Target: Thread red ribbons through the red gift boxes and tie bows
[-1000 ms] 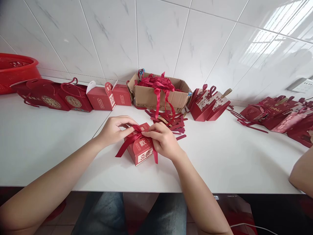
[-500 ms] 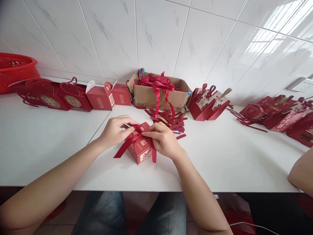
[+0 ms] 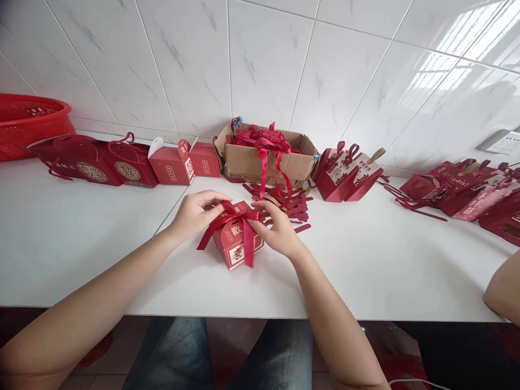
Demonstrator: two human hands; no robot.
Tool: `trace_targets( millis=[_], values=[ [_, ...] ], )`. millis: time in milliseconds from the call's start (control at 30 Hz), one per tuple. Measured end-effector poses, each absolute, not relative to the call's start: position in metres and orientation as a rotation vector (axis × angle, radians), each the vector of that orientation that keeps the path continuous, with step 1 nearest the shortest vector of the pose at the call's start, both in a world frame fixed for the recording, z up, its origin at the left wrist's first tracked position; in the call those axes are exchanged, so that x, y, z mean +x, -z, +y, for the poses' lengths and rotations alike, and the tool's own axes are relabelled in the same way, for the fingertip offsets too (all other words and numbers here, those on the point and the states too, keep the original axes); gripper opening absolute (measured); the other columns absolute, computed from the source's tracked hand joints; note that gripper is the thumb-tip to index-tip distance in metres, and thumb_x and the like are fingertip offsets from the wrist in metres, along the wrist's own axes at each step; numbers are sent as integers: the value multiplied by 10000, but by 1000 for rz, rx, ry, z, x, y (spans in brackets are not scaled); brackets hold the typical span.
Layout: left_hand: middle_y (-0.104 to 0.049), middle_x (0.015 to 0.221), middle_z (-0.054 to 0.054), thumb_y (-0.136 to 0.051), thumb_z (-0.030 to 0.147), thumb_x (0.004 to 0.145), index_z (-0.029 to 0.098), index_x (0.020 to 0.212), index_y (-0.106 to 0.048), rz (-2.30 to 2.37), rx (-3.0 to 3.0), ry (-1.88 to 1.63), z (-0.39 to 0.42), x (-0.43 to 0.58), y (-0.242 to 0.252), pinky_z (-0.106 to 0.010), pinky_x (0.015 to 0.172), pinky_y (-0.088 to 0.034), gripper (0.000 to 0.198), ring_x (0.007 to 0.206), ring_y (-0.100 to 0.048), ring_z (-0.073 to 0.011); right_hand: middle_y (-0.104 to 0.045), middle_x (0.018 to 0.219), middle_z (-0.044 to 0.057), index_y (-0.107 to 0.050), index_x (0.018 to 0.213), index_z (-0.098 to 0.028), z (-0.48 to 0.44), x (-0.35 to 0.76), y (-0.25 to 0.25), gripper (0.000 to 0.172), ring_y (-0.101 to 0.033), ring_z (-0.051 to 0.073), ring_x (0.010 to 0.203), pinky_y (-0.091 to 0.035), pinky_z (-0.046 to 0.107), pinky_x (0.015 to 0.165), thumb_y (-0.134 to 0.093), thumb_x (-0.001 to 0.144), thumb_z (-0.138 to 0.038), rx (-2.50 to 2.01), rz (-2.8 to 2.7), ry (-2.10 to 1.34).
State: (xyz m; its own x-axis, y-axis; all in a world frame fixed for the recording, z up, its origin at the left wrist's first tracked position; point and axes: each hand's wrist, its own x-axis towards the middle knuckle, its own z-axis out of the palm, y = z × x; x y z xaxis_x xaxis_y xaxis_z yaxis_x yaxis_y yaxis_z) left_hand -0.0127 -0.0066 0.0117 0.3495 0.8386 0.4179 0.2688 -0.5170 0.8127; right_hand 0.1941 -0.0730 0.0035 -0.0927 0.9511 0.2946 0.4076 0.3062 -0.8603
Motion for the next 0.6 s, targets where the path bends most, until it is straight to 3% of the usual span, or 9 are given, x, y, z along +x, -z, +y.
trace_targets(
  millis=[167,267,367,467,600],
  values=[
    [-735,928,-76,-683,245,707,170,924,-728,972,1692,-1076,4,-17,-13,-324,754,-531,234,839,-675,-208,-554,1319,107,-523,1274,-250,-73,199,-2,475,-601,210,1107,-553,382,878,-649,838,-393,-1107,-1720,-1004],
    [-728,886,-73,-734,293,674,166,900,-724,992,1540,-1047,8,-20,-13,-309,707,-521,260,803,-664,-202,-490,1395,104,-398,1398,-308,-72,203,1,679,-577,210,1152,-526,420,954,-710,796,-352,-1014,-1807,-1078],
    [-723,866,-58,-764,308,652,175,890,-721,939,1430,-961,9,-22,-15,-292,675,-510,276,758,-659,-183,-301,1547,95,-193,1494,-377,-69,209,6,943,-484,226,1291,-470,452,1040,-758,746,-285,-908,-1935,-1176],
    [-719,872,-46,-772,287,643,187,861,-721,847,1371,-882,9,-23,-16,-284,667,-506,246,732,-652,-166,-112,1619,72,-37,1511,-420,-65,212,12,1094,-368,245,1399,-411,486,1088,-767,718,-233,-863,-2012,-1256],
    [-707,891,-56,-741,214,620,185,882,-729,749,1279,-815,11,-24,-16,-304,692,-522,264,759,-661,-185,-153,1612,87,33,1513,-408,-62,205,20,1210,-298,269,1440,-404,512,1081,-813,661,-258,-886,-1949,-1246]
  ],
)
